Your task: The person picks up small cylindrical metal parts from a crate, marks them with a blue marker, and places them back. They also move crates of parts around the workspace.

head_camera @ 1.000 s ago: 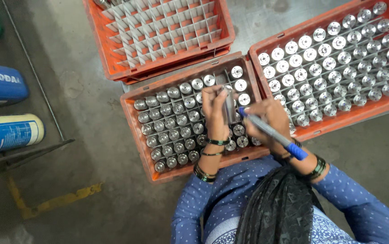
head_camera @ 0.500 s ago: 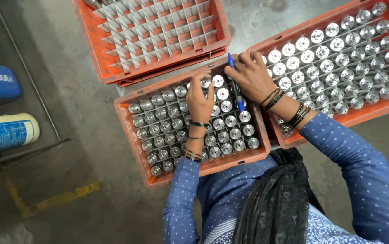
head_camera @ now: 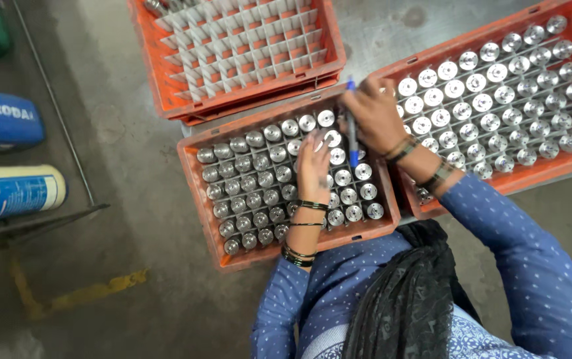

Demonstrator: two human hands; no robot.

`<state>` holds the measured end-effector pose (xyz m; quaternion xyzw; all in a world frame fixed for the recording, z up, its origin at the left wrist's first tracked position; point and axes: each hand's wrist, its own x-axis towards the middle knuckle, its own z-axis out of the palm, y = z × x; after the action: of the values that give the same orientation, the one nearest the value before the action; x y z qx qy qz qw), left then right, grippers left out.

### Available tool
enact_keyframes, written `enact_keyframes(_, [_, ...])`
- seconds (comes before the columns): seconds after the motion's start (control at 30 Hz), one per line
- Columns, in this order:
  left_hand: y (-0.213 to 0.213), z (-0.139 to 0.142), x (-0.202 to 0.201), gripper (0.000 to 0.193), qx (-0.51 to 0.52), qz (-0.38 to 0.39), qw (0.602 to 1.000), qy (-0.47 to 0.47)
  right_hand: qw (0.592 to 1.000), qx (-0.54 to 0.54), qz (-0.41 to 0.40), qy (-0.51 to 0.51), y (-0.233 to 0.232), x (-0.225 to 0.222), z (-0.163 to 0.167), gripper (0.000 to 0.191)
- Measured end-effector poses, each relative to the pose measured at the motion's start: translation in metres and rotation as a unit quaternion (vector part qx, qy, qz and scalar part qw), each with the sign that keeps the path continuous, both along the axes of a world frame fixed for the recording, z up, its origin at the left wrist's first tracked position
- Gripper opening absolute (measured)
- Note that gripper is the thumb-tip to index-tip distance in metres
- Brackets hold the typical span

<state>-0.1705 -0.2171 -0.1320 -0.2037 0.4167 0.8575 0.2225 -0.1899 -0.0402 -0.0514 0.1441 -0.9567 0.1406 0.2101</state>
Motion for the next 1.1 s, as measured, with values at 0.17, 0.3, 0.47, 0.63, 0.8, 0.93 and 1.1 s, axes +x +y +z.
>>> enact_keyframes(0.17, [0.024, 0.026, 0.009, 0.052, 0.160, -0.040, 0.980, -0.114, 0.993, -0.092, -0.067, -0.004, -0.013, 0.072, 0.056, 0.042])
enact_keyframes(0.3, [0.024, 0.062, 0.034, 0.046, 0.228, -0.082, 0.968, -0.061, 0.967, -0.248, -0.024, -0.052, -0.010, 0.115, 0.089, 0.036])
enact_keyframes(0.47, [0.014, 0.099, 0.046, 0.033, 0.238, -0.078, 0.968, -0.003, 0.901, -0.424, -0.077, -0.038, -0.017, 0.137, 0.098, 0.041])
enact_keyframes(0.63, [0.008, 0.111, 0.039, 0.026, 0.169, -0.061, 0.984, 0.009, 0.907, -0.392, -0.118, -0.097, -0.025, 0.148, 0.082, 0.032])
enact_keyframes(0.8, [0.007, 0.100, 0.041, 0.036, 0.161, -0.054, 0.983, 0.064, 0.886, -0.443, -0.104, -0.092, -0.023, 0.156, 0.063, 0.025])
enact_keyframes(0.93, [0.009, 0.094, 0.041, 0.045, 0.234, -0.048, 0.970, 0.048, 0.866, -0.483, -0.091, -0.090, -0.022, 0.158, 0.057, 0.024])
enact_keyframes(1.1, [0.007, 0.101, 0.044, 0.040, 0.241, -0.040, 0.968, 0.054, 0.905, -0.417, -0.066, -0.061, -0.031, 0.152, 0.061, 0.023])
